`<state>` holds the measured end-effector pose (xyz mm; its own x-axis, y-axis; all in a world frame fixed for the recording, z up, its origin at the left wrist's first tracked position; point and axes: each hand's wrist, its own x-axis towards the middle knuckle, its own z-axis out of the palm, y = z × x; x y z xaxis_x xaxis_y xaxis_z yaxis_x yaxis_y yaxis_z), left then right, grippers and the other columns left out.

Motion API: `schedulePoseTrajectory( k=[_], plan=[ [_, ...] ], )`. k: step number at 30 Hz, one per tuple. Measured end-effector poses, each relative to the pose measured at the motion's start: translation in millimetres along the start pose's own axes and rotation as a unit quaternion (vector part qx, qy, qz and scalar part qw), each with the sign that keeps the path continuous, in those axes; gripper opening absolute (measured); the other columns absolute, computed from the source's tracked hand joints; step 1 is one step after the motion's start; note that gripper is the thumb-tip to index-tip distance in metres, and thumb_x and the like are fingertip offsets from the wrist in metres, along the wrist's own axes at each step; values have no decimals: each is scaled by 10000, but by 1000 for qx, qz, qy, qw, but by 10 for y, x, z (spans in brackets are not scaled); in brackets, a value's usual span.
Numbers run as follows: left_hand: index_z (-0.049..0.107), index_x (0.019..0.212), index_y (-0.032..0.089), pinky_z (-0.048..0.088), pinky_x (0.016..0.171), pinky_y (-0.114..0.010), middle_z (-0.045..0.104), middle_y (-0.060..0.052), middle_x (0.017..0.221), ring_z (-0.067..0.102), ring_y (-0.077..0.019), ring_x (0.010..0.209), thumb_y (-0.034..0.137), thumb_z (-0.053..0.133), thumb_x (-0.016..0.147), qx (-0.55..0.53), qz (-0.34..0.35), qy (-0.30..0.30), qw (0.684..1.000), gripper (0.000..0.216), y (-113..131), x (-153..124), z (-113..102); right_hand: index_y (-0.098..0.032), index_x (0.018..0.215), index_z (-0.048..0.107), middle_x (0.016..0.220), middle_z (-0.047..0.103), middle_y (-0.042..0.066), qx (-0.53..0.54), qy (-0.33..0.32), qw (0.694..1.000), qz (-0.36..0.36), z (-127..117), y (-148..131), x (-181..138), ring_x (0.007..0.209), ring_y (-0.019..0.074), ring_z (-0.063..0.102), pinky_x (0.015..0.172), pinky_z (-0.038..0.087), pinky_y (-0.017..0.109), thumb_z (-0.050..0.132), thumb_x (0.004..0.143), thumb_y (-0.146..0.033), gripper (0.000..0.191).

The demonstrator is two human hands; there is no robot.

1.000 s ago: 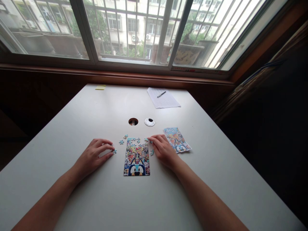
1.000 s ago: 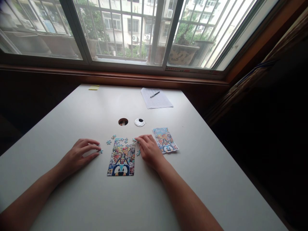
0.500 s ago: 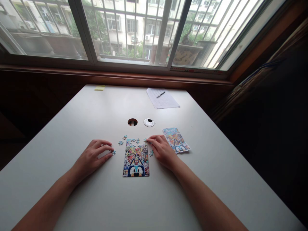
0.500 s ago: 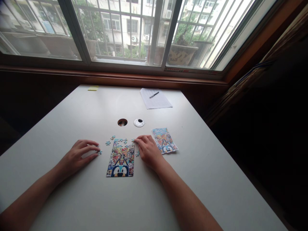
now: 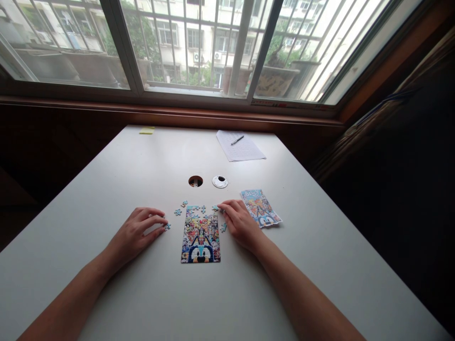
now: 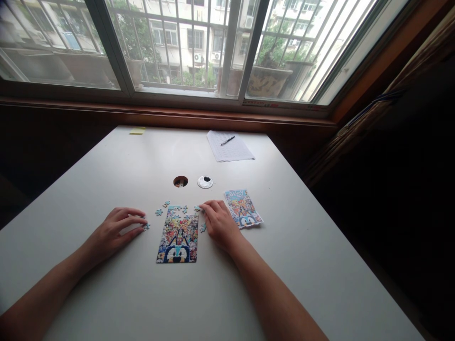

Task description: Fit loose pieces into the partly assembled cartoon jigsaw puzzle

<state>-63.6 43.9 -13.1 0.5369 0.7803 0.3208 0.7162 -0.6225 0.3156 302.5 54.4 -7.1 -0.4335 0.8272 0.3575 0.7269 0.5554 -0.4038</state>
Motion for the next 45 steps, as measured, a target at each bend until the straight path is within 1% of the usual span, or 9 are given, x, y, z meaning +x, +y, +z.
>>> schedulePoseTrajectory(
  k=[6,13,18,23,27,31,35,40,45],
  plan=[
    [695,1106,302,460,971,-400,640,-45,1211,544,-241,1127,349,595,943,-5,-3,3,1000,197,-5,-5,7,-212,1268,604,1231,611,96,-4,-1,1000,-2,4,1,-2,1151,261,490,1050,446,446,471,928,-79,388],
    [700,1102,303,463,973,-392,644,-43,1206,548,-239,1129,360,590,944,-3,-7,1,1000,201,20,0,-5,-251,1290,602,1397,574,48,-5,-32,999,-30,6,39,-1,1275,246,470,1097,410,464,444,932,-65,433],
    [697,1110,297,468,963,-391,644,-48,1210,543,-242,1130,360,584,949,1,-7,-2,1000,206,37,6,-15,-263,1333,587,1391,594,32,-10,-46,998,-46,20,64,0,1345,238,424,1116,393,459,444,935,-61,468],
    [696,1106,297,466,964,-399,643,-47,1211,542,-241,1125,350,587,948,-2,-4,-1,1000,199,47,8,-21,-302,1361,575,1352,598,45,-27,-51,998,-33,1,31,3,1272,264,449,1083,428,486,458,934,-82,494],
    [699,1095,302,463,966,-392,644,-39,1204,548,-235,1121,350,597,942,-11,-8,4,1000,190,39,7,-15,-331,1405,534,1308,580,64,-39,-55,998,-12,13,18,-9,1224,279,449,1051,459,486,467,946,-135,504],
    [700,1094,302,463,969,-392,646,-39,1201,552,-237,1120,356,597,942,-15,-11,5,1000,191,38,11,-8,-288,1428,505,1281,570,87,-29,-47,998,-6,22,21,-16,1198,282,450,1047,460,474,460,959,-156,490],
    [697,1107,299,465,967,-393,646,-45,1204,551,-236,1115,350,585,949,-8,-6,6,1000,200,55,13,-13,-238,1425,496,1243,593,99,6,-15,1000,-9,9,24,-3,1143,257,485,1036,468,443,427,968,-125,476],
    [686,1124,301,460,972,-396,637,-45,1222,542,-238,1133,337,583,952,0,-1,0,1000,203,35,8,-5,-252,1339,568,1362,578,72,5,-21,999,-30,4,37,16,1235,257,473,1073,433,473,444,948,-92,440],
    [690,1116,307,467,960,-386,638,-40,1219,546,-238,1136,348,597,943,-4,-1,3,1000,201,1,2,15,-269,1322,583,1350,598,47,-12,-43,998,-47,19,47,13,1271,251,461,1092,413,478,441,950,-89,437]
  ],
)
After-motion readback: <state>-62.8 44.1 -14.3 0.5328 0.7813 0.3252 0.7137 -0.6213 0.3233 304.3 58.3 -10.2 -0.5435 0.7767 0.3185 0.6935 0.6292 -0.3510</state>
